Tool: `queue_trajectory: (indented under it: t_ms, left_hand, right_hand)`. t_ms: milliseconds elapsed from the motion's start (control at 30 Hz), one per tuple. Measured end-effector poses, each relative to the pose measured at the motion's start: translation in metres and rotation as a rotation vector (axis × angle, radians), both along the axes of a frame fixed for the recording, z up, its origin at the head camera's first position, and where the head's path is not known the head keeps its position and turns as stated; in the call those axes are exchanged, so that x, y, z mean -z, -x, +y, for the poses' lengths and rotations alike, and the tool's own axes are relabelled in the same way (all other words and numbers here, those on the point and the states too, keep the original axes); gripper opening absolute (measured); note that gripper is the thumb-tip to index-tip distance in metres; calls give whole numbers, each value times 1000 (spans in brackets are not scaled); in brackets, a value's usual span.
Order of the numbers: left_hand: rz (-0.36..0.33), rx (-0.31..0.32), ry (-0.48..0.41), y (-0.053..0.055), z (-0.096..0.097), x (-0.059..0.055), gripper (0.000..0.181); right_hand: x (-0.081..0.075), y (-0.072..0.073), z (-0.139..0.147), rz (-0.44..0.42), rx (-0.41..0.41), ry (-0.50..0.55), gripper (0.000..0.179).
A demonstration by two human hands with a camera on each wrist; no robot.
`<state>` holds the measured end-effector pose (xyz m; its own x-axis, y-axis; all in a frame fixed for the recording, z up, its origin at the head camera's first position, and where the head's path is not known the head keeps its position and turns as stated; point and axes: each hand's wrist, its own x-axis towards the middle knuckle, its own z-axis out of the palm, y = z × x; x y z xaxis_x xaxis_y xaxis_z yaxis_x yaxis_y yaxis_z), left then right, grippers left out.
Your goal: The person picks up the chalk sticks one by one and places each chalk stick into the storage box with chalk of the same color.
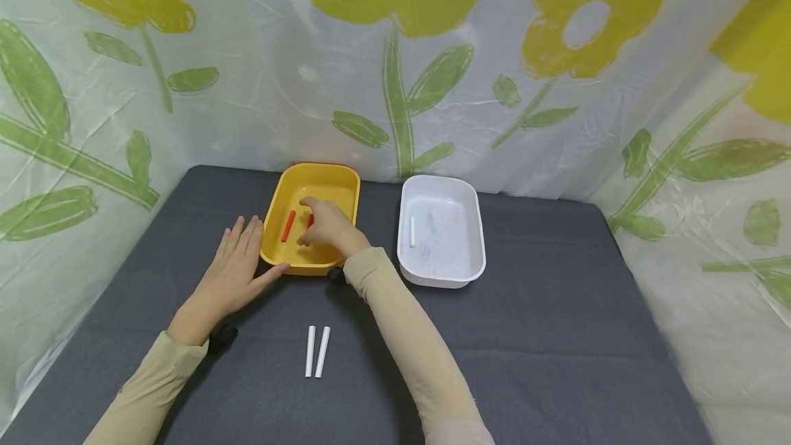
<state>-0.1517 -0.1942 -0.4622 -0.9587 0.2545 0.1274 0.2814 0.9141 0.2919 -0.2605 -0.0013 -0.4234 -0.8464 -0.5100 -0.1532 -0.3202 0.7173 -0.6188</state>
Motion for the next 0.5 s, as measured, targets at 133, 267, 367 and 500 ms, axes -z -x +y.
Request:
queue_trajectory:
  t_ms: [133, 267, 367, 500]
  left_hand:
    - [-18, 3, 8, 2, 0, 0, 104]
    - [-27, -2, 13, 3, 0, -1, 104]
    - [-31, -7, 15, 2, 0, -1, 104]
    - [-41, -11, 16, 2, 1, 1, 105]
  right_hand:
    - [-13, -2, 9, -12, 0, 41, 79]
    - [-26, -4, 19, 25, -13, 73, 77]
    - [-34, -7, 27, 60, -18, 81, 76]
    - [-43, -14, 37, 86, -7, 98, 76]
